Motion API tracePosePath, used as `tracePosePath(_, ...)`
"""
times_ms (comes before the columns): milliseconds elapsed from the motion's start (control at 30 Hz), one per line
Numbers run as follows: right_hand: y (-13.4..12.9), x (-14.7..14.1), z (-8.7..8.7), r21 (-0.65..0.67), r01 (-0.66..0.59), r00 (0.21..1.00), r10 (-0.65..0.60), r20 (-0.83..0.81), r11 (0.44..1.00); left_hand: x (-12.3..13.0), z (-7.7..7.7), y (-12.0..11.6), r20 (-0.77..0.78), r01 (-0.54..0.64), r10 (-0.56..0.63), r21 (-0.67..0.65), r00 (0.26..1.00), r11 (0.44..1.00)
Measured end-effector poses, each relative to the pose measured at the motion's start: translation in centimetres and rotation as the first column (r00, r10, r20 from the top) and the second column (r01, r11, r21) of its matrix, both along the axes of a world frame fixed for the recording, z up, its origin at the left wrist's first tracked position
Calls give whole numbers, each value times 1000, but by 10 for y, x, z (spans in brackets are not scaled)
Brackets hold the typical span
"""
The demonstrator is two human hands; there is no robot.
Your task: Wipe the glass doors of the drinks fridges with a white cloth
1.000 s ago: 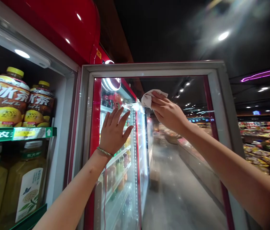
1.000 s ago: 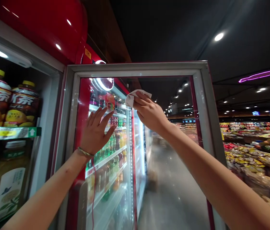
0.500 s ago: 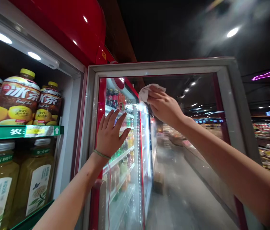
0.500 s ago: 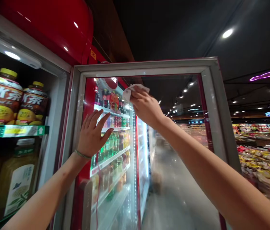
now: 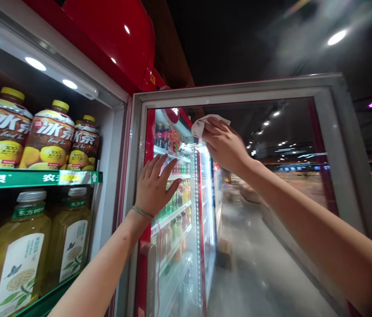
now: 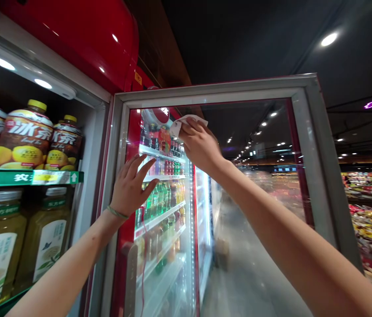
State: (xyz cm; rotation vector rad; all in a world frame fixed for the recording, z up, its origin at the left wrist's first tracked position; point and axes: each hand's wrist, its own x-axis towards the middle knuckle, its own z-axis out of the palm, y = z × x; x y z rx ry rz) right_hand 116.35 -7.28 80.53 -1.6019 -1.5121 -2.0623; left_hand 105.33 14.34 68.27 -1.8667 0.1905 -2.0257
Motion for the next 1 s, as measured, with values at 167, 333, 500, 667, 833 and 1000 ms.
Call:
tracePosePath(167,13,-8,0,-71,8,1000,-7,23,997,-11,-6,9,-26,-24,23,-15,999,1000)
tracePosePath(333,24,-15,-5,-65,-17,1000,18,14,998,-11,-11,5,-39,-27,25,-51,999,998)
tracePosePath(500,34,-21,-4,-11,-24,1000,24,-19,1000,-6,-24,7,17,-16,17,-53,1000,998)
tracePosePath(667,49,-28,-3,-150,-42,999,46,19,988,-2,-32,9,30,-14,15,-37,999,999)
tracePosePath(833,65,-37,2,-75,-41,998,38,-45,996,-1,-36,6,43,12,-9,-89,999,996)
tracePosePath(1000,77,-44,7,-127,-17,1000,18,7,992,-2,-39,7,23,23,-21,-96,1000,995)
